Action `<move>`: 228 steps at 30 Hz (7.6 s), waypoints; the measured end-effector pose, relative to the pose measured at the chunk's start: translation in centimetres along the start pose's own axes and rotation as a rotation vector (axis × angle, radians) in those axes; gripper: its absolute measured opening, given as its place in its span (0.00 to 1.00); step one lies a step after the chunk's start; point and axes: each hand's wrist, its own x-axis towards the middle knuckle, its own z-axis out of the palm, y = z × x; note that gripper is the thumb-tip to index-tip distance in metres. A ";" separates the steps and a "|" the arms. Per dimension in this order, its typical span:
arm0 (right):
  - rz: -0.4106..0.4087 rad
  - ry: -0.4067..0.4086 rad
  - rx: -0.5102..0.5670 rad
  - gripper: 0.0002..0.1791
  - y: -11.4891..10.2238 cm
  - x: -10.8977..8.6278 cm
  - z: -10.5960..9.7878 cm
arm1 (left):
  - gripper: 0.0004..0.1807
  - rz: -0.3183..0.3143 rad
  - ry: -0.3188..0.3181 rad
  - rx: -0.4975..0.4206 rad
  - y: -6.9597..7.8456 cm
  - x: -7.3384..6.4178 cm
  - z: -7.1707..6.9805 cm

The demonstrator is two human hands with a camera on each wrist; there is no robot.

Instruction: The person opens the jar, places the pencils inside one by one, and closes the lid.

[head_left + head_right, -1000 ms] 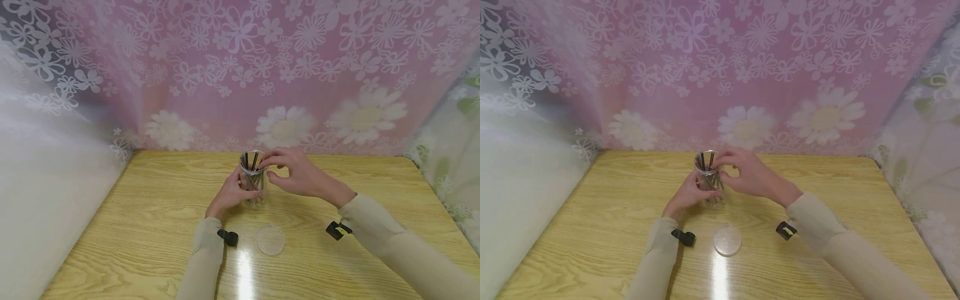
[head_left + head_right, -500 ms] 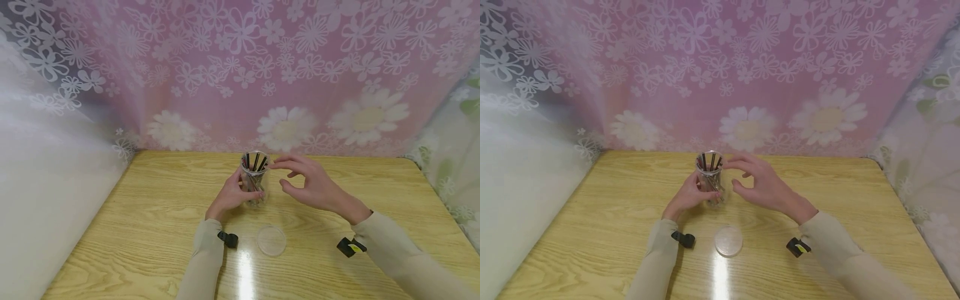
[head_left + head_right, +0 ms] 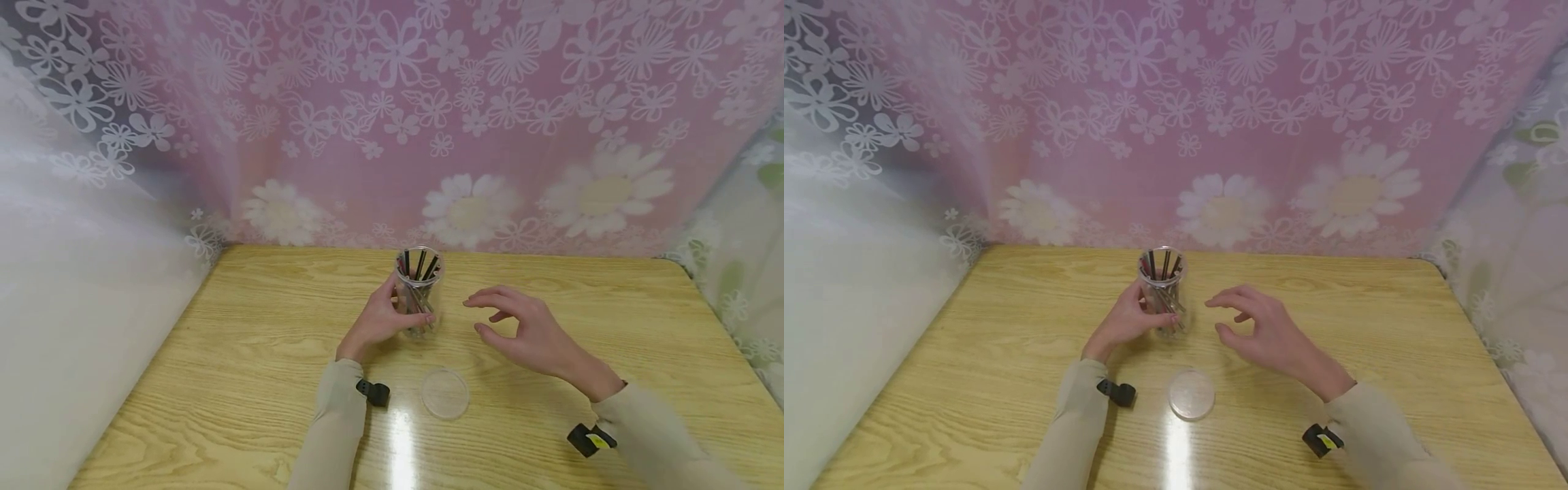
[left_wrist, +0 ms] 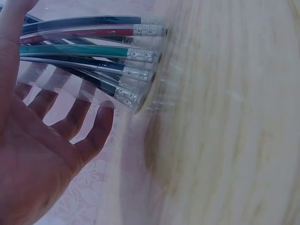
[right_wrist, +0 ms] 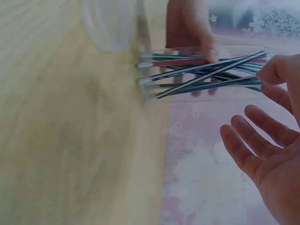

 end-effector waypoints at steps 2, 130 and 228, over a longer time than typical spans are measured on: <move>0.020 -0.010 0.013 0.24 0.1 -0.7 0.2 | 0.50 0.001 0.002 0.004 0.0 0.0 0.0; -0.033 0.191 0.141 0.23 -1.0 6.5 0.0 | 0.49 -0.018 -0.041 -0.005 0.1 0.1 0.0; 0.252 -0.121 0.290 0.39 -0.6 8.7 2.3 | 0.45 0.037 -0.062 -0.051 -0.3 0.3 -0.1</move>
